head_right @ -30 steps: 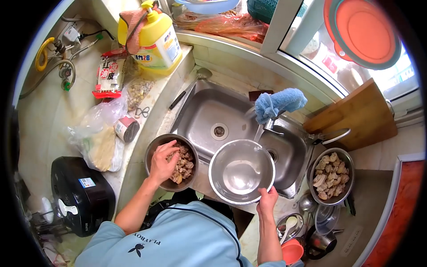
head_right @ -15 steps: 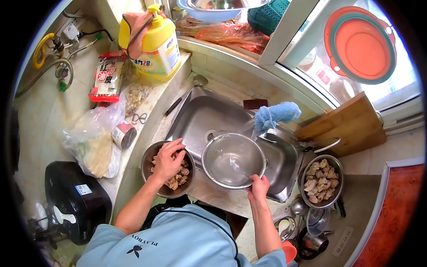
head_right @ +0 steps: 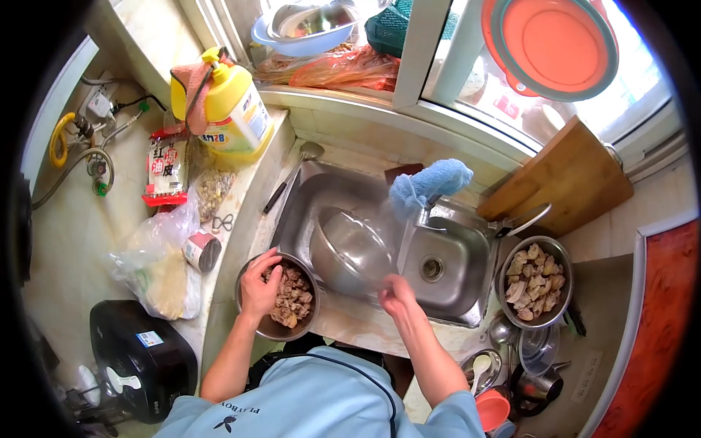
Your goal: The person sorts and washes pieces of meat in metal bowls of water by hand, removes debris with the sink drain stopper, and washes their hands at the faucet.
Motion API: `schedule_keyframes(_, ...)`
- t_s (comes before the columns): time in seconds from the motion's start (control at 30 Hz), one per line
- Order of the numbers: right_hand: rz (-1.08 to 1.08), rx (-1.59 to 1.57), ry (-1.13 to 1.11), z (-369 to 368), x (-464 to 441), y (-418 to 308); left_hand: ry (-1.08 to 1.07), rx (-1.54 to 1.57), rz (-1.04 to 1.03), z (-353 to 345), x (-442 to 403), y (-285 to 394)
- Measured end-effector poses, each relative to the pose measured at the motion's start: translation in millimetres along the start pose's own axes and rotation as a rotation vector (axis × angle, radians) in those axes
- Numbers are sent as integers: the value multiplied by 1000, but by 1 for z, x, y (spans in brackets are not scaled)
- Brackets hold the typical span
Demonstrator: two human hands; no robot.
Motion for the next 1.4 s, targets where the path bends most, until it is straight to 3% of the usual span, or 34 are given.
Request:
schedule_keyframes(0.07,-187,-95,-113,-13,-17,19,18,13,38,4,2,-2)
schedule_keyframes(0.27,-273,-234,-304,-55,-25,54,55,-3,24,7,8,-3)
schedule_keyframes(0.33,-422,-358,-529,-75,-19,72,46,-14,28,8,10,-3)
schedule_keyframes(0.7,-543,-515,-617,-74,-8,93,-5,-37,54,17,25,-27)
schedule_keyframes(0.9,-515,-373,-648,-47,4,88,-26,-76,82,14,27,-34)
schedule_keyframes(0.97,-349,-183,-349,-8,9,73,-23,-76,86,17,31,-43)
schedule_keyframes(1.07,4,1,-149,86,-10,31,20,-110,99,31,45,-63)
schedule_keyframes(1.1,-21,29,-149,109,14,14,29,-151,123,36,52,-69)
schedule_keyframes(1.2,258,52,-2,153,96,-46,55,-181,200,41,76,-81)
schedule_keyframes(1.27,364,29,2,191,107,-66,184,-151,261,45,97,-96)
schedule_keyframes(1.33,418,34,112,220,102,-82,173,-187,314,44,113,-103)
schedule_keyframes(1.4,446,-12,191,221,85,-88,351,-117,460,52,133,-110)
Point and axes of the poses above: each hand's wrist, its own x-axis away from the middle knuckle, its own z-axis out of the back of the hand, y = z × x, the point moved 9 cm from there along -x, towards the middle knuckle, and after that the axes turned 9 degrees about -z, right-handed, at the moved point
